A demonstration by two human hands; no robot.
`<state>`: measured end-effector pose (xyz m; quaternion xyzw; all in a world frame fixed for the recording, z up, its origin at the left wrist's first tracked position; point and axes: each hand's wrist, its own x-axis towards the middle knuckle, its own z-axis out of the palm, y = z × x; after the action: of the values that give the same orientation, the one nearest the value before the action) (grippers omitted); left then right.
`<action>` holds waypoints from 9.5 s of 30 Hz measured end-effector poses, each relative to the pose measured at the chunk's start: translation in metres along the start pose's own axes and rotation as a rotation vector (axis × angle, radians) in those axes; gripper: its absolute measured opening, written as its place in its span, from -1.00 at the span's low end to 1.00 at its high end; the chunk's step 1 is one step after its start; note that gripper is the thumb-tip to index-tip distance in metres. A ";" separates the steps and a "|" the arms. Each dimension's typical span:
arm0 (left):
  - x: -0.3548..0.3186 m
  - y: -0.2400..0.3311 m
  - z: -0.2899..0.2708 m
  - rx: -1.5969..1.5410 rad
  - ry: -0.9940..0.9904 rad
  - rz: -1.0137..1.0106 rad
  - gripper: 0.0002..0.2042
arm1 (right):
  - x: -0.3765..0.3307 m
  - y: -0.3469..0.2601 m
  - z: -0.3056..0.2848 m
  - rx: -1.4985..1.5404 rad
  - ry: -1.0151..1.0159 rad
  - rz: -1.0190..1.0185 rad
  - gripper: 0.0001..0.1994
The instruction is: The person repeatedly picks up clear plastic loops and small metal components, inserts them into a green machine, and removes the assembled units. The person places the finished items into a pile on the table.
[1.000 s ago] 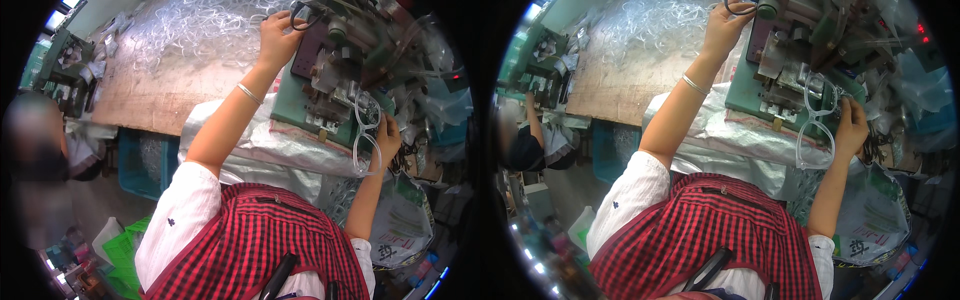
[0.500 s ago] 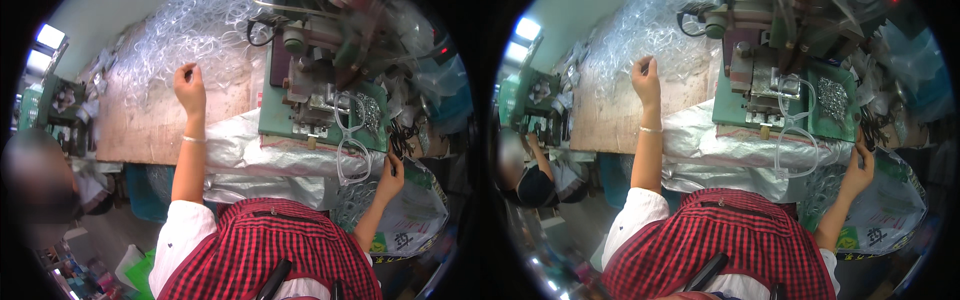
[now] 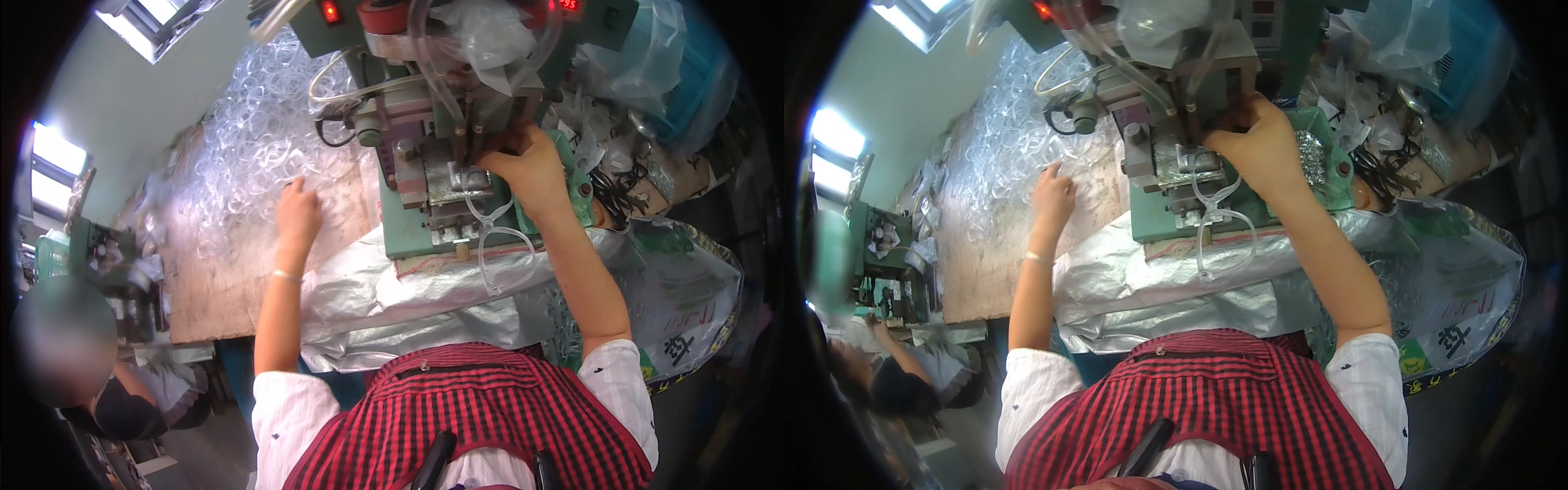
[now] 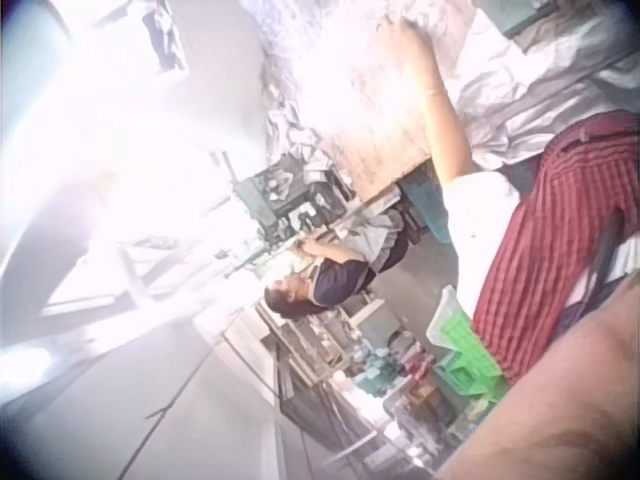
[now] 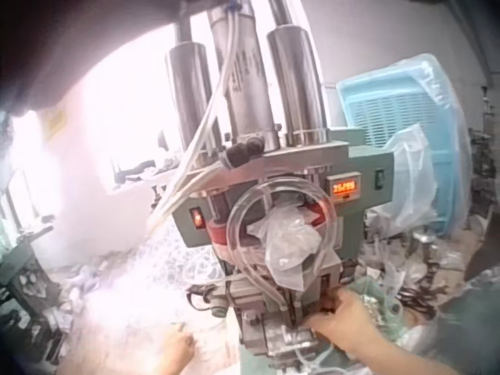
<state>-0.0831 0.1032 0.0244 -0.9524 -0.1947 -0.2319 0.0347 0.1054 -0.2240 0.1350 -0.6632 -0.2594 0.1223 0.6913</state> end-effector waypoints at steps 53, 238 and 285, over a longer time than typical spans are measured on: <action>-0.040 0.192 -0.070 -0.826 0.592 0.222 -0.68 | -0.063 0.071 -0.069 -1.166 0.291 -0.235 -0.90; -0.052 0.115 -0.170 -0.742 0.340 -0.326 -0.79 | -0.069 0.062 -0.072 -0.610 0.338 -0.168 -0.86; 0.062 0.153 -0.156 -1.527 0.659 0.179 -0.89 | -0.035 -0.027 0.024 0.336 0.023 0.059 -0.53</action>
<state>-0.0404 -0.0401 0.1947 -0.6094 0.1123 -0.5631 -0.5468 0.0587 -0.2245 0.1544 -0.5469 -0.2079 0.1767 0.7915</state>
